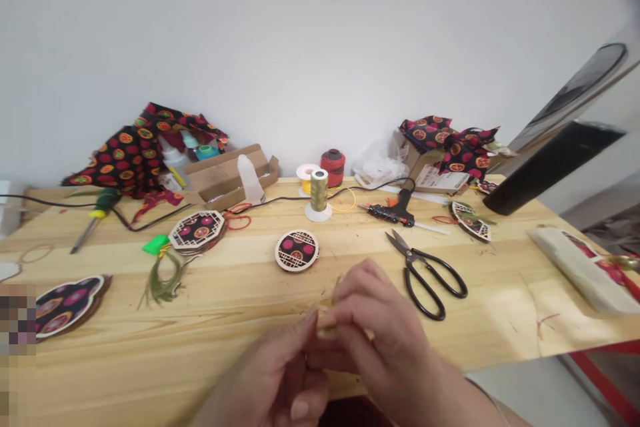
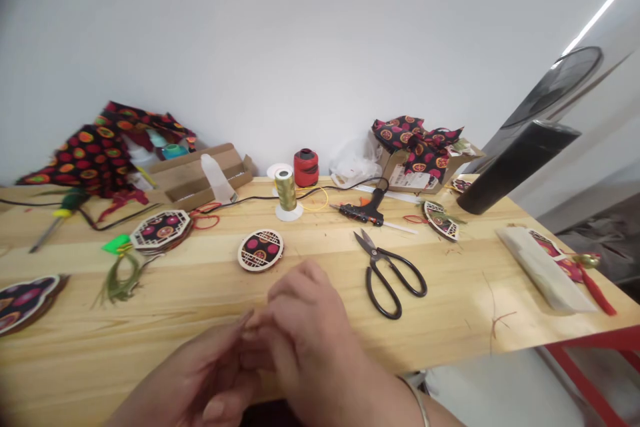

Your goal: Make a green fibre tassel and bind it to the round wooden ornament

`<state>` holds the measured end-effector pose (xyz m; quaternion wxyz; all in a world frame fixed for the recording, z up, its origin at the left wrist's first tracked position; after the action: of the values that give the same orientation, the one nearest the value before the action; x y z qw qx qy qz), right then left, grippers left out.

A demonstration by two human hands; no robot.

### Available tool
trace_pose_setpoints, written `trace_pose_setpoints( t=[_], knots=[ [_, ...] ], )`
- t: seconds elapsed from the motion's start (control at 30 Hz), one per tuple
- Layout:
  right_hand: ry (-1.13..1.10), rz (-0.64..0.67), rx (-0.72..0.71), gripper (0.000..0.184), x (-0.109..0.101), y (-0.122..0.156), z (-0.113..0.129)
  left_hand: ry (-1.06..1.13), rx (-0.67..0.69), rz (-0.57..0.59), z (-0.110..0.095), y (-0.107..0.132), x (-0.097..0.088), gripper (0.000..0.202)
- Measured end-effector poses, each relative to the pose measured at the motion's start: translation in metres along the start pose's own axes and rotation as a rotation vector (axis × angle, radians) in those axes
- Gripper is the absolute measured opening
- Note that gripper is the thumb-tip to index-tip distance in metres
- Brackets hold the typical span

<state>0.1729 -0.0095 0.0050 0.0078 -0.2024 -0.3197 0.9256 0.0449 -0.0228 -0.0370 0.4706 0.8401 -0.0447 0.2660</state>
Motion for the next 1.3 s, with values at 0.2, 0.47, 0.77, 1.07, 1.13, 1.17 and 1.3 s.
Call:
trace_pose_setpoints(
  t=[0.2,0.47,0.77,1.07,1.13,1.17,1.3],
  knots=[
    [0.165,0.043,-0.197,0.02,0.014,0.031,0.001,0.028,0.011,0.065,0.004,-0.006,0.0,0.021],
    [0.077,0.136,-0.215,0.028,0.018,0.045,-0.007,-0.195,0.104,0.047,-0.001,-0.017,-0.01,0.027],
    [-0.073,0.244,-0.183,0.019,0.03,0.061,-0.02,-0.21,0.231,-0.143,-0.012,-0.027,-0.018,0.016],
    [-0.181,0.413,-0.307,0.012,0.038,0.058,-0.017,-0.152,0.295,-0.059,-0.017,-0.027,-0.016,0.014],
    [-0.197,0.437,-0.34,0.015,0.04,0.058,-0.017,-0.139,0.278,-0.06,-0.017,-0.026,-0.017,0.014],
    [-0.199,0.448,-0.346,0.016,0.041,0.058,-0.017,-0.131,0.268,-0.059,-0.017,-0.026,-0.017,0.013],
    [-0.211,0.487,-0.365,0.015,0.044,0.059,-0.019,-0.096,0.233,-0.044,-0.016,-0.027,-0.017,0.015]
  ],
)
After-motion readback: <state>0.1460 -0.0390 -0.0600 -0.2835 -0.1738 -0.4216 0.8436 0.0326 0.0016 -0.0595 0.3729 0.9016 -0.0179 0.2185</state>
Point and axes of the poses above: each hand's wrist, its own y-axis away from the middle knuckle, its own x-axis out of the palm, z = x × y, the point moved 3 cm from there along -y, towards the middle knuckle, and after that the axes turned 11 degrees about -z, right-handed, at the moved point
